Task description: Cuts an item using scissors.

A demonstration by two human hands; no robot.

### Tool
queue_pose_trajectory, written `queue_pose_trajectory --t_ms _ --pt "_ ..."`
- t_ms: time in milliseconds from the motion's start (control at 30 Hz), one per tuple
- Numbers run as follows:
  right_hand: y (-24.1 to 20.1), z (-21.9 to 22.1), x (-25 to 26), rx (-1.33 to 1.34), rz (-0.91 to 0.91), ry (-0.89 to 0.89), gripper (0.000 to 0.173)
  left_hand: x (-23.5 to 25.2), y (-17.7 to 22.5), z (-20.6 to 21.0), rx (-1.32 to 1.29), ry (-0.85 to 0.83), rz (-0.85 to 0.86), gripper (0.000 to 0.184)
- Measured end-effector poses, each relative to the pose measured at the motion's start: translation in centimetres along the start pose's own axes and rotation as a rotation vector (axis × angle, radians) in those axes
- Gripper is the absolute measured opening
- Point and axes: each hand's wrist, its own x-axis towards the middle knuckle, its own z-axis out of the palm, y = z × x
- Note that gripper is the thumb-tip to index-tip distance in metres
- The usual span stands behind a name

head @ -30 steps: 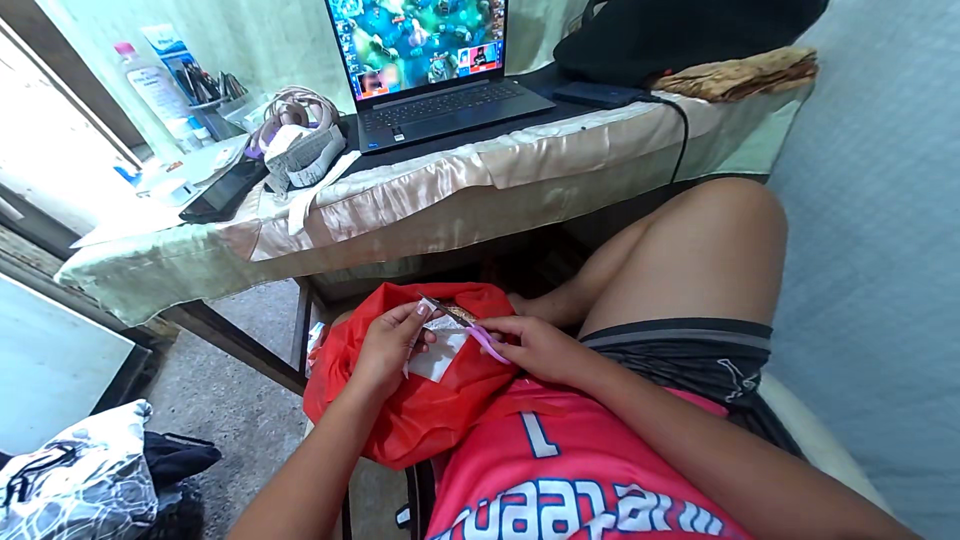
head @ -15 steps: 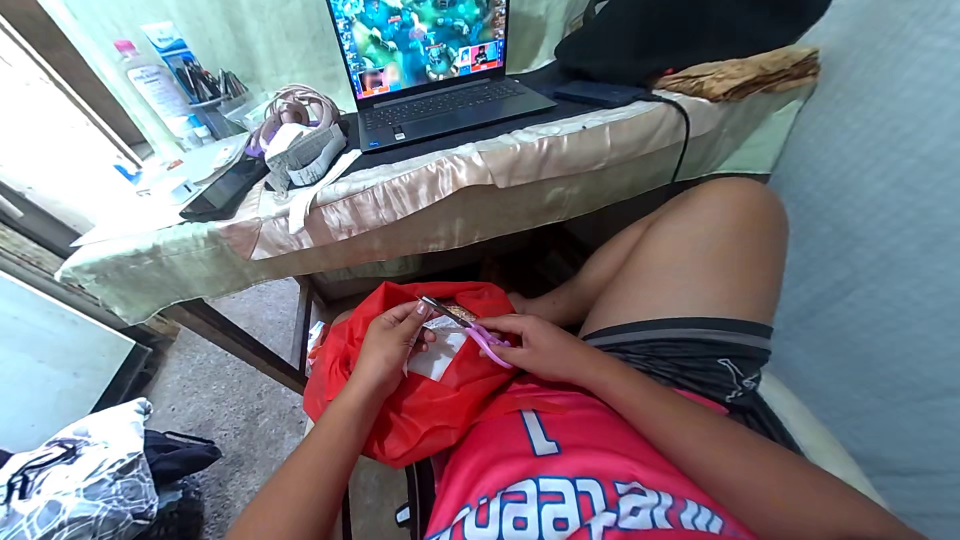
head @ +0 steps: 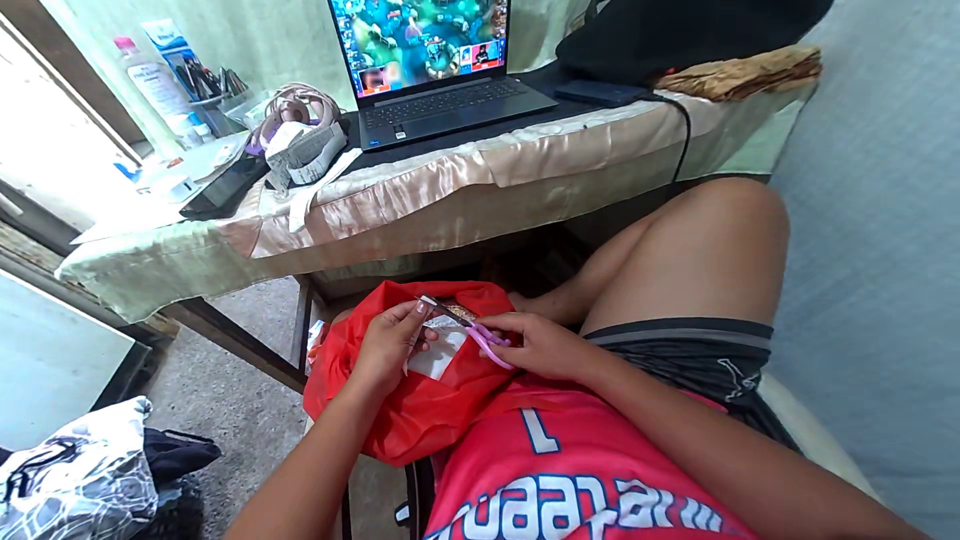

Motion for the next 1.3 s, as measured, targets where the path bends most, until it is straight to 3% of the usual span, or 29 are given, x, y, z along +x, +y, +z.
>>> queue_pose_trajectory --t_ms 1033,1300 --pt "0.57 0.14 0.04 -0.025 0.005 0.015 0.036 0.02 -0.01 0.00 0.010 -0.011 0.003 0.028" --pt "0.52 0.16 -0.02 -0.005 -0.023 0.009 0.043 0.03 -0.01 -0.03 0.011 -0.008 0.000 0.027"
